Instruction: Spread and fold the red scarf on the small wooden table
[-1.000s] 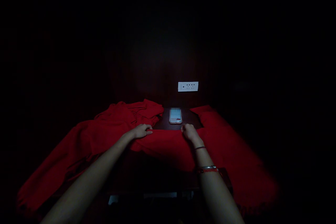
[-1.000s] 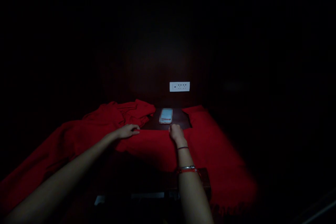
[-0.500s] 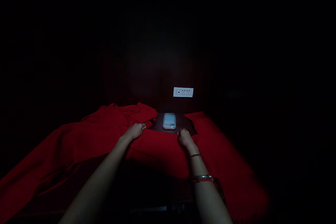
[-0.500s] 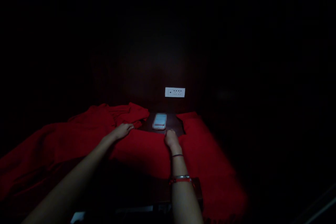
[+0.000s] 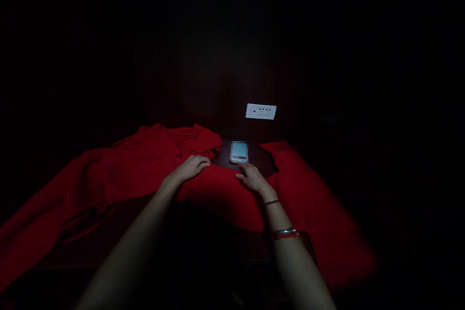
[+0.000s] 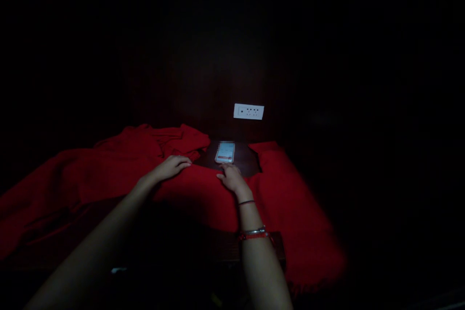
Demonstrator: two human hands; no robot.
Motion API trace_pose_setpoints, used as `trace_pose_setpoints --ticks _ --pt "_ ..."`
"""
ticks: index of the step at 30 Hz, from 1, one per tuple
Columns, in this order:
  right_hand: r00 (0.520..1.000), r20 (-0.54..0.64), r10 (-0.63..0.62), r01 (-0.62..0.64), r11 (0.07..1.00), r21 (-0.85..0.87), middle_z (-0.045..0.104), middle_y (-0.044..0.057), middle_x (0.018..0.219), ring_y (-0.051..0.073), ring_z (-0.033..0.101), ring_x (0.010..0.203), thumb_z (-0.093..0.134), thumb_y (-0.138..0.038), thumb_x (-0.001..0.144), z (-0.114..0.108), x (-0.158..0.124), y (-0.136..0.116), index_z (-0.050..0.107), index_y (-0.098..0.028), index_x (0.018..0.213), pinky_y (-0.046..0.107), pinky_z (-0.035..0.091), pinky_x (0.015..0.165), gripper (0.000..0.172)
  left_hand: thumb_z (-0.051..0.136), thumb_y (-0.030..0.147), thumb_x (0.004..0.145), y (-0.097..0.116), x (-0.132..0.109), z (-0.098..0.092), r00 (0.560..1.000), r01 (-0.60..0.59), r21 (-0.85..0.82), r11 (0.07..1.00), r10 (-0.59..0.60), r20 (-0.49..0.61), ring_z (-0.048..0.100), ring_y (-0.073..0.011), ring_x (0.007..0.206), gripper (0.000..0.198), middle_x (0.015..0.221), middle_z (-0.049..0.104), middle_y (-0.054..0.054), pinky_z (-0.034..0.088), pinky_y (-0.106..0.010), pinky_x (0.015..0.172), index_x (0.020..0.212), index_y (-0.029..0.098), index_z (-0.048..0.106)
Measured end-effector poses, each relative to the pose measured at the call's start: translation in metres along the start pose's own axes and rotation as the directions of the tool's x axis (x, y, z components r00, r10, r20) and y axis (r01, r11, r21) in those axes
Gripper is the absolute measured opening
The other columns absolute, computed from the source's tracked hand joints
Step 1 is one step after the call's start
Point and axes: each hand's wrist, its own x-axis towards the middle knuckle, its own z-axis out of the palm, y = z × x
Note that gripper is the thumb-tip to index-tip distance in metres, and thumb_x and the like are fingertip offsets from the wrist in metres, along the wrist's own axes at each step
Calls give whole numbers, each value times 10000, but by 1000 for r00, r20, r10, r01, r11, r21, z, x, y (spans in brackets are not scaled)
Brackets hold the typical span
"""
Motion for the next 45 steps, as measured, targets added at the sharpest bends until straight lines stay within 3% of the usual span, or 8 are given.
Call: trace_pose_setpoints --ticks 10,16,22,26,32,35,40,45 --pt "999 -35 40 -36 994 108 611 43 735 111 532 682 413 -89 748 -1 1 -3 578 -139 757 182 352 623 173 405 377 777 11 -3 -5 1000 -2 -8 1000 2 -21 517 -155 787 250 816 579 -23 379 -240 717 794 177 554" --pt "995 37 90 -92 995 44 616 52 765 113 542 720 390 -59 737 4 4 -2 573 -140 753 176 354 642 201 285 350 836 10 -1 -3 999 38 10 999 -38 -4 536 -151 736 336 768 592 -31 375 -238 695 764 168 557" --pt "989 8 148 -148 989 -18 576 102 985 150 520 899 412 -52 727 17 8 0 525 -135 957 207 358 745 269 328 252 828 18 1 13 995 96 344 934 -81 -58 497 -215 880 251 929 563 -84 331 -355 788 918 178 550" --pt "987 -1 159 -158 981 -112 545 109 1053 170 504 949 409 -55 729 20 7 -5 504 -148 1031 235 361 786 330 380 224 806 33 -2 11 990 117 384 916 -75 -123 444 -225 954 245 1017 497 -95 305 -375 836 996 187 530" --pt "981 -189 35 -39 999 -19 552 83 1020 141 507 914 372 -67 766 -5 2 -10 500 -163 1038 226 368 783 315 454 425 765 72 -49 10 977 -202 152 968 188 101 439 -183 964 374 1073 460 -52 337 -298 843 1087 235 475" --pt "988 -147 -38 42 999 27 586 58 947 131 522 865 408 -111 780 -26 7 -7 522 -161 1006 218 378 760 258 498 473 720 79 -68 19 960 -272 209 939 250 128 367 -235 1077 554 1208 387 -71 300 -358 890 1211 258 360" --pt "999 48 12 -8 996 -84 584 93 959 156 527 868 451 -110 758 -28 15 5 539 -127 1004 235 381 760 262 365 183 814 73 -60 18 939 -295 297 908 219 263 471 -182 984 428 1142 480 -52 371 -305 820 1233 263 330" --pt "1000 22 6 -3 994 -112 499 133 1060 187 475 958 499 -119 724 -19 -3 3 505 -113 1060 290 361 826 337 323 -6 726 68 -42 13 918 -327 262 908 238 318 480 -159 991 608 1152 480 -33 392 -265 795 1250 299 292"
